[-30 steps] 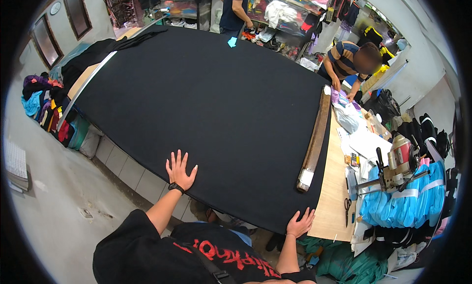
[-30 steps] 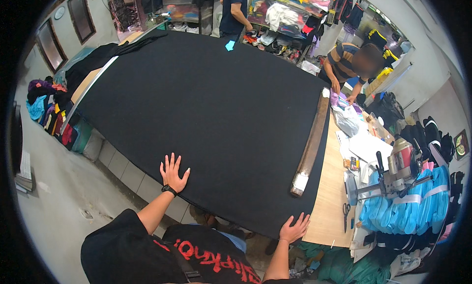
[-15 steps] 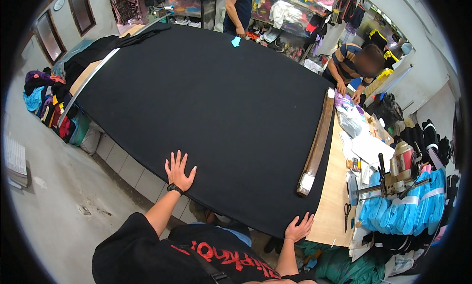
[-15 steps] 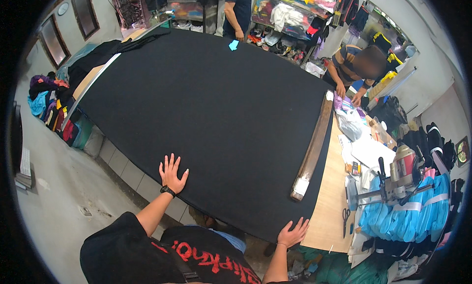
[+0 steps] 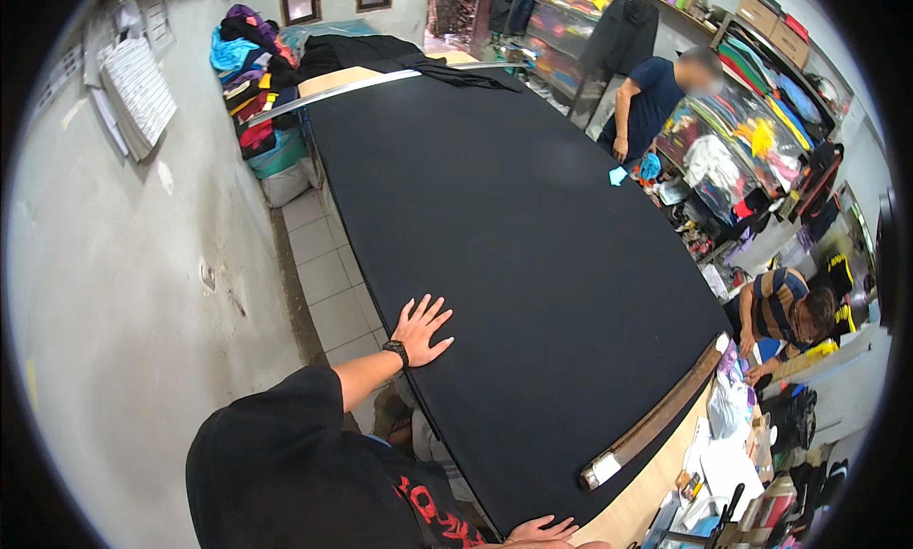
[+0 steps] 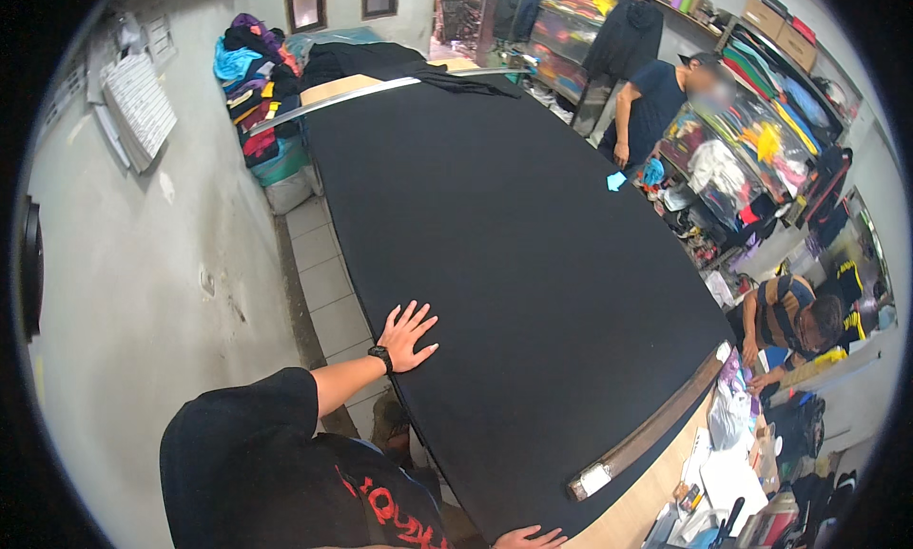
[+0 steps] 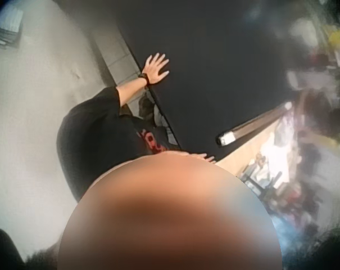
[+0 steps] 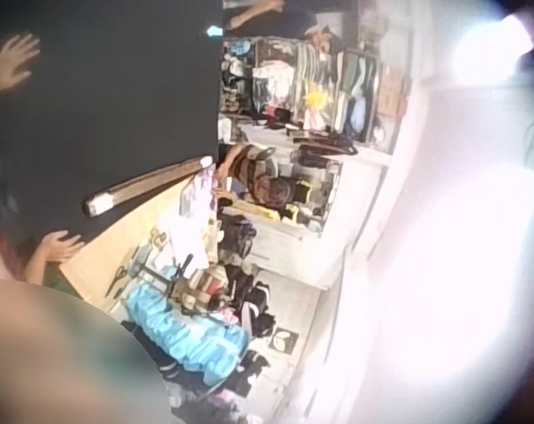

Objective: The person unpacks a large black fabric from a plastic bag, lays it on a table, and uses scissors to cut it. They then use a measuring tool to measure the fabric.

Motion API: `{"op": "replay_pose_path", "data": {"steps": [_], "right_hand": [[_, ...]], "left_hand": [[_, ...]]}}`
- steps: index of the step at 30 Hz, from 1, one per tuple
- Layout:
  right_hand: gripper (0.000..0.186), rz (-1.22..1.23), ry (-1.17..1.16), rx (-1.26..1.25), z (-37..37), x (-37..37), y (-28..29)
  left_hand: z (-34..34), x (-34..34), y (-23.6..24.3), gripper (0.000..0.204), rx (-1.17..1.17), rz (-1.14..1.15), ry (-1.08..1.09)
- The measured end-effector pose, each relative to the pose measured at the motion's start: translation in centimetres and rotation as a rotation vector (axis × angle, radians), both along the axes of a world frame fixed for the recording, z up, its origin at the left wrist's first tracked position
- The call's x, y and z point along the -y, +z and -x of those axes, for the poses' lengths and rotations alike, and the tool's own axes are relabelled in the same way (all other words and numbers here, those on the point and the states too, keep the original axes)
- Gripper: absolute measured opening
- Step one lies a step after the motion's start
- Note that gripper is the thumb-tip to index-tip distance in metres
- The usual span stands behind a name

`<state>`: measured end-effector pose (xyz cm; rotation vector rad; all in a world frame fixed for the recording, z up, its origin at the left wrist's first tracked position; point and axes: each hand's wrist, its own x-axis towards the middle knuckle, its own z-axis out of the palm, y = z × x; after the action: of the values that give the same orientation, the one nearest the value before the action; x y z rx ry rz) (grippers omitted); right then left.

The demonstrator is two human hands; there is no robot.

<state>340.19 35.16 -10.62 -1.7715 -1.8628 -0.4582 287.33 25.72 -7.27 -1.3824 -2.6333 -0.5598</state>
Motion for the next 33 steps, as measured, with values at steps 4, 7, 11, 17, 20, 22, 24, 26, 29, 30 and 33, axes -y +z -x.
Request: {"op": "replay_pose_path", "data": {"steps": [4,7,11,17,20,22,24,26,29,30,33], "right_hand": [[0.053,0.082,-0.034,-0.011,-0.4,0.2,-1.3],[0.052,0.126,-0.059,-0.018,-0.9,0.1,-1.5],[0.052,0.199,-0.096,-0.02,-1.5,0.1,-1.6],[0.053,0.129,-0.069,0.008,-1.4,-0.4,-2.9],[0.054,0.145,-0.042,-0.025,-0.8,-0.8,-3.1],[0.055,0.159,-0.039,-0.034,-0.8,-0.8,-2.6],[0.056,0.167,-0.071,-0.034,-1.4,-0.3,-1.8],[0.057,0.367,-0.147,0.0,-2.3,0.4,-1.0],[0.057,0.383,-0.039,0.049,-4.0,1.8,-0.3],[0.057,0.38,-0.005,0.083,-4.4,2.2,-0.3],[0.056,0.238,0.191,-0.049,-5.5,2.8,-0.2]], "left_hand": [[-0.1,-0.2,-0.1,0.068,-0.024,0.098,0.011],[-0.3,-0.3,-0.3,0.071,-0.046,0.147,0.018],[-0.3,-0.5,-0.4,0.074,-0.049,0.239,0.043],[-2.9,-0.4,-0.1,0.075,-0.094,0.283,0.141],[-6.7,1.3,-0.5,0.078,0.017,0.101,0.107],[-9.1,2.6,-0.9,0.079,0.059,0.112,0.062],[-10.1,3.6,-1.1,0.08,0.116,0.15,0.042],[-10.3,3.7,-1.2,0.081,0.062,0.056,0.042],[-10.4,3.6,-1.4,0.08,0.065,0.032,0.048],[-10.3,3.6,-1.4,0.079,0.071,0.04,0.059],[-10.4,3.4,-1.5,0.08,0.067,0.056,0.066]]}}
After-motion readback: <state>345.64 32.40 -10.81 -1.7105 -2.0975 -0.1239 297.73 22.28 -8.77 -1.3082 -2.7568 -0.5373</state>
